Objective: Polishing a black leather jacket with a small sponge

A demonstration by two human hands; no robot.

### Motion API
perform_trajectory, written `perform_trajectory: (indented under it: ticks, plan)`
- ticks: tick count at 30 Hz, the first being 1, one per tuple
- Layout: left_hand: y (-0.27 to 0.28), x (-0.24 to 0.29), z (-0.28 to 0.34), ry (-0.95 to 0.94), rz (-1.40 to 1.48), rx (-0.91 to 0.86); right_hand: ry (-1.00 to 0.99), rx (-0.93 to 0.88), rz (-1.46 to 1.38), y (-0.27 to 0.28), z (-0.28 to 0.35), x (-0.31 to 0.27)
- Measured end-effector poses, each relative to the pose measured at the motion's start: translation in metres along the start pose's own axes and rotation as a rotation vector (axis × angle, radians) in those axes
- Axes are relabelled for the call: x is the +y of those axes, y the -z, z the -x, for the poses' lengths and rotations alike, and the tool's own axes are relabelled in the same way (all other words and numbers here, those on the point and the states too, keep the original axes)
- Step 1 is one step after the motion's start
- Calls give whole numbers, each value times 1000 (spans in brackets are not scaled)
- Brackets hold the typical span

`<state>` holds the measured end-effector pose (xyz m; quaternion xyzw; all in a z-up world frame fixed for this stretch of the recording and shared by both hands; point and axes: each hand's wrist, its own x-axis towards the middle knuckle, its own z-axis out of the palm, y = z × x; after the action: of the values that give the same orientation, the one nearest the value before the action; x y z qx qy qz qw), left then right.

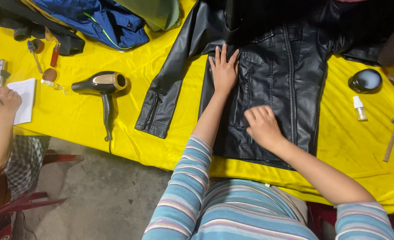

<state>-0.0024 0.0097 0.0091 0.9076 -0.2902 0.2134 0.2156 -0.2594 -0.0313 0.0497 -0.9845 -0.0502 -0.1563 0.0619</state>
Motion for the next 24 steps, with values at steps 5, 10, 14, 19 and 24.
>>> perform_trajectory:
  ticks: [5, 10, 14, 19, 24]
  plan:
    - [6, -2, -1, -35, 37, -2, 53, -100, -65, 44, 24, -33]
    - [4, -2, 1, -44, 40, 37, -13, -400, -277, 68, 36, -35]
    - [4, -5, 1, -73, 29, 43, 12, -626, -535, 96, 37, -28]
    - [-3, -16, 2, -93, 111, -15, -85, -516, -693, 114, 54, -8]
    - [-20, -32, -6, -143, 6, -18, -191, -103, -680, 91, 78, 3]
